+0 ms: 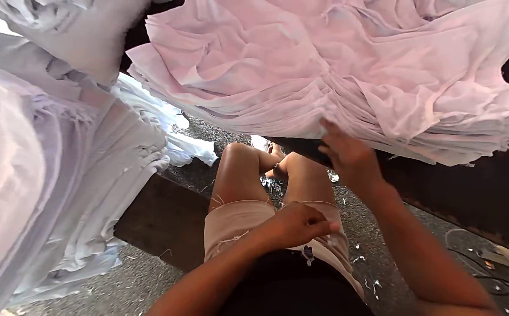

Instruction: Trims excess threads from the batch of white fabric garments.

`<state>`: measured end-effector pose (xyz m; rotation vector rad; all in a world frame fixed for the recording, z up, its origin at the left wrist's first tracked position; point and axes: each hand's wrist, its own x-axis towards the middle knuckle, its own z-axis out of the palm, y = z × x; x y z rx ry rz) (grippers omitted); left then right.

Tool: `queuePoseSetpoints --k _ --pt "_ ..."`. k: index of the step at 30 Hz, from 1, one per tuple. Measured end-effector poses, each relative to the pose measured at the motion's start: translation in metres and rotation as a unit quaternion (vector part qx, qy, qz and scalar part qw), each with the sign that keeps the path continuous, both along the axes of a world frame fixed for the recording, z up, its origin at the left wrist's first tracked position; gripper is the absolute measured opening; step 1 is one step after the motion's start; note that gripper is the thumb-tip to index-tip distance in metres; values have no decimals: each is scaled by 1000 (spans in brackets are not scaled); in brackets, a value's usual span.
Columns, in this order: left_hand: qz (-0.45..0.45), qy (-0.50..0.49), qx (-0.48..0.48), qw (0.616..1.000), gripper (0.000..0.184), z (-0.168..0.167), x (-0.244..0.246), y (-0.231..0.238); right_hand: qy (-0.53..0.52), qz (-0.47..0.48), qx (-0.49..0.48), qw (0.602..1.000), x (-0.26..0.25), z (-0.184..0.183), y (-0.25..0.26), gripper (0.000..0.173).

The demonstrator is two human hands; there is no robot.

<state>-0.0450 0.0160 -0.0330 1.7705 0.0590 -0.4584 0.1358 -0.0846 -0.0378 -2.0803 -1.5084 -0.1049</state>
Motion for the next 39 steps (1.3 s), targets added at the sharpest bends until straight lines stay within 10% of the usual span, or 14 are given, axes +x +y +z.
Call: queuePoseSetpoints --k 18,26,33,39 --pt "215 -69 140 964 32 16 -6 56 97 -27 68 993 11 12 10 31" --pt "253 -181 142 940 31 28 7 77 -31 -255 -32 966 52 21 -70 30" --pt "302 -317 238 867 28 60 85 106 -41 -214 -4 976 108 81 -114 18" --pt "235 -158 359 889 61 42 184 149 -6 -182 -193 964 164 118 -107 15"
